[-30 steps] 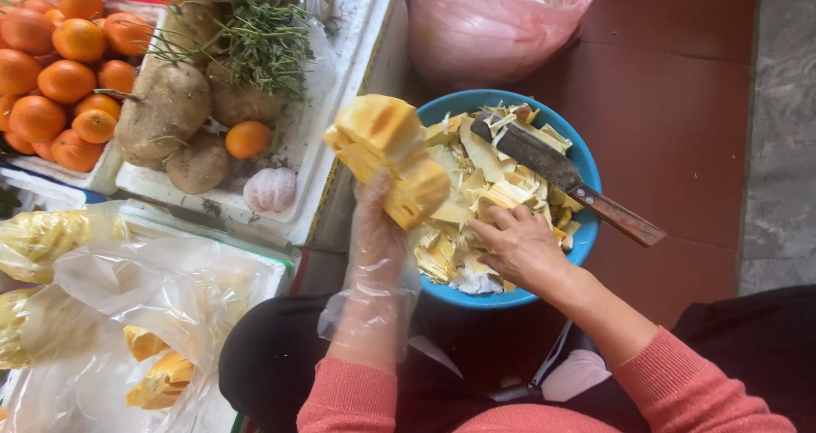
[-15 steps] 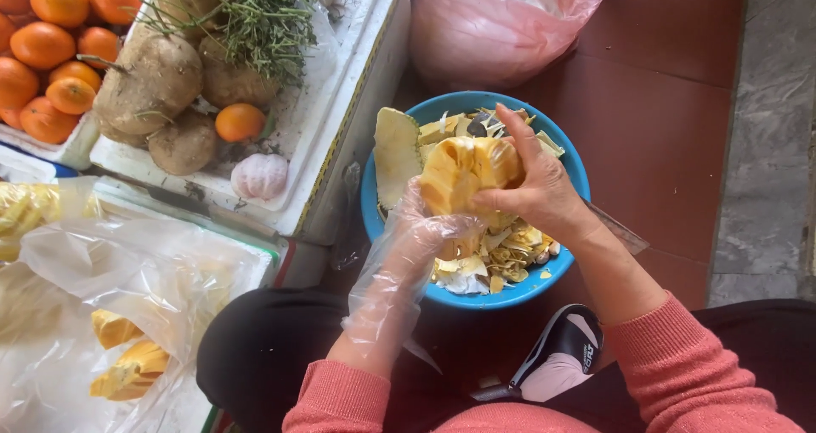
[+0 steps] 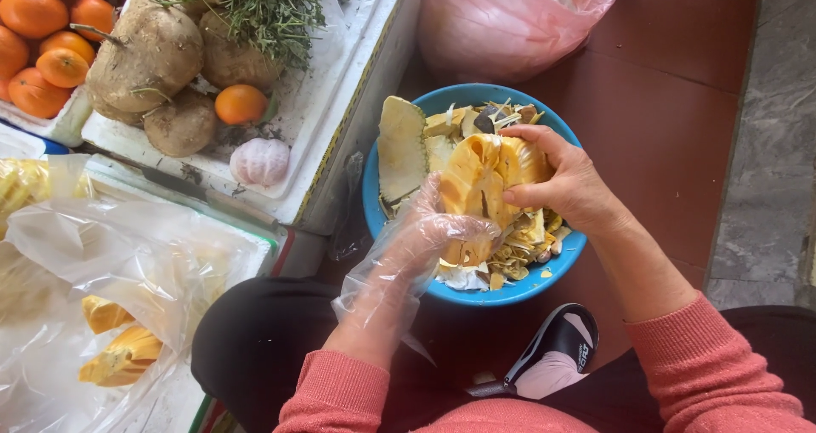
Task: Peeling and segmenting a jackfruit to extract the edible bulbs using hands and a knife.
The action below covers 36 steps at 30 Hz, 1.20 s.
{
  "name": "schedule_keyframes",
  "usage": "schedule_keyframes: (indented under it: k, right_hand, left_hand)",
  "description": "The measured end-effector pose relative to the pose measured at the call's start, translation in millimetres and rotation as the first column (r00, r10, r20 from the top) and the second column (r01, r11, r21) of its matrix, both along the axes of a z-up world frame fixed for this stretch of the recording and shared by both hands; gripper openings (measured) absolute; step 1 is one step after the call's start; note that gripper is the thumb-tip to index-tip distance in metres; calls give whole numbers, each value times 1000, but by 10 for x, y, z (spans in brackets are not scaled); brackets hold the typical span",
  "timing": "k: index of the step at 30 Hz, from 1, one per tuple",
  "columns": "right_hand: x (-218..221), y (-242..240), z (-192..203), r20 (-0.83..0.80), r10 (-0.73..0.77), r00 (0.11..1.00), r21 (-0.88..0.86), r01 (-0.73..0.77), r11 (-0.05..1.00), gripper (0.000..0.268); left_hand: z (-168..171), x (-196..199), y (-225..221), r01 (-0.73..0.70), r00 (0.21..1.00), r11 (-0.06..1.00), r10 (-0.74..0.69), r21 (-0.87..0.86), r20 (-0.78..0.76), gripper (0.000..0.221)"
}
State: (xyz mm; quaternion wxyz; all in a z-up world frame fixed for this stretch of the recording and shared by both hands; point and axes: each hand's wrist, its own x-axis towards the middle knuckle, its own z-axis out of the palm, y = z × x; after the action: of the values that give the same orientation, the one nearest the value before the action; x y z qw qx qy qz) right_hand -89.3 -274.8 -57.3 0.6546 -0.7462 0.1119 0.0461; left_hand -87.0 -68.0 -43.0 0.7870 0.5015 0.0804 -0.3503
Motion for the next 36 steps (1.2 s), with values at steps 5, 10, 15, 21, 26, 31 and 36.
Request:
schedule_keyframes:
  k: [5,10,15,21,26,31,36]
  right_hand:
    - [4,-114,-40,-53,16,998,59,-13,998,87]
    - [38,-274,-44,-98,23,995,151,-8,989,88]
    - [19,-376,43,-105,133,986,501,-63,863,85]
    - [-60,-402,-641,-87,220,972,813,-58,580,93]
    - [-204,-505,-579,-76,-74,994,828,104,551,75]
    - [77,-878,-697,-141,-219,965,409,258,875,70]
    - [740,-608,-679,-157,-68,985,239,105,965,77]
  left_hand:
    - [22,-15,9,22,1000,999,-22,-27,-13,85]
    - [-16,30,47,46,998,997,-49,-63,-47,94]
    - [357,-20,44,84,985,993,-95,-81,-144,92]
    - [-2,-23,105,-9,1000,858,10,-514,0,84]
    - [-314,191,447,-21,983,575,159,-818,87,82]
    - [286,40,358,-613,773,657,614,-439,-160,61]
    - [-349,266,401,-434,895,653,395,-621,-209,62]
